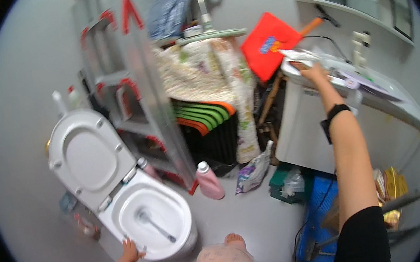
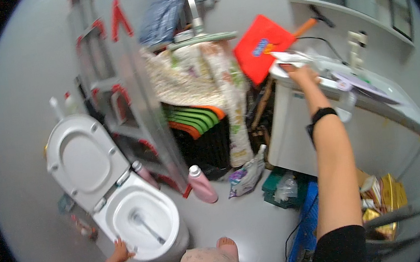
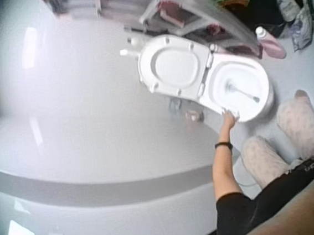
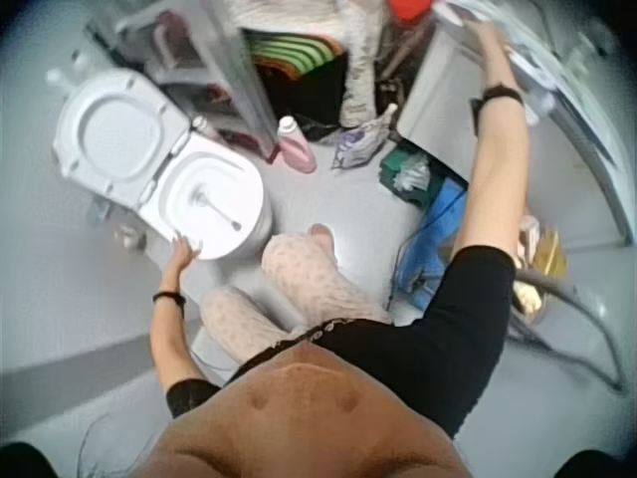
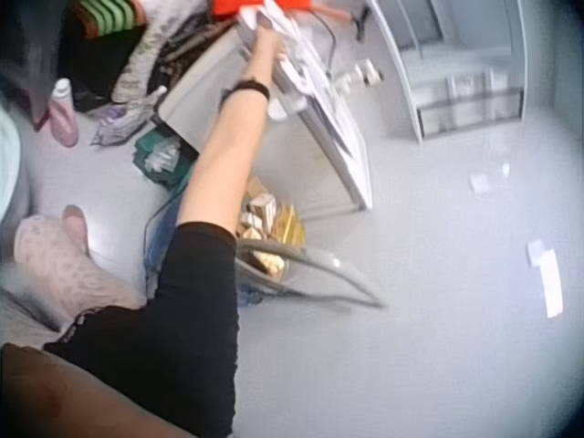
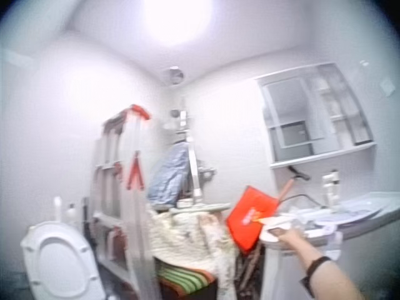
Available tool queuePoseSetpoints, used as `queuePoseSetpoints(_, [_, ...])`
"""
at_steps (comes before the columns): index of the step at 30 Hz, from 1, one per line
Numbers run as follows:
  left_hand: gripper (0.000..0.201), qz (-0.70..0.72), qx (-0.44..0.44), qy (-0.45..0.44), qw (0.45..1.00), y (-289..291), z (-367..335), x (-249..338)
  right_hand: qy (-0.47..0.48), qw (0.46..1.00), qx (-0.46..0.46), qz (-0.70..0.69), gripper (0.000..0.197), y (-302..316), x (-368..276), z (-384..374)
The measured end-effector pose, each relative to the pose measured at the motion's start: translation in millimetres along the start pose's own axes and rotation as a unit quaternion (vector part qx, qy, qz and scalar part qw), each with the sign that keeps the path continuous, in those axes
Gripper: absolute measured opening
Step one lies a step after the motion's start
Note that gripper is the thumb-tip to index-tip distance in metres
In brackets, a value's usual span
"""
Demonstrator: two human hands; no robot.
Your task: Cleaning the interior rim and bowl of a toilet using a brush and a cleaning wipe.
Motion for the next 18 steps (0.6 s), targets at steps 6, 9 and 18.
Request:
queuePoseSetpoints(6, [0.077, -0.071, 0.149, -0.072, 0.984, 46, 9, 54, 0.089, 0.954, 0.272, 0.085, 0.070, 15, -37, 35])
queuePoseSetpoints(9, [0.053, -0.077, 0.123, -0.110, 0.983, 44, 25, 73, 0.370, 0.868, 0.331, 0.004, 0.057, 3, -107, 154])
queuePoseSetpoints(18, [0.057, 0.021, 0.190, 0.037, 0.981, 43, 17, 28, 0.805, 0.512, -0.295, 0.052, 0.030, -226, -161, 612])
Point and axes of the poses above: each hand's wrist, its own z-axis away from the middle knuckle, its own y-axis out of the back of the hand, x = y × z, the point moved 10 cm from there along -z, towards the middle knuckle, and after that the axes turned 4 degrees about -y, right-handed, at the moved point
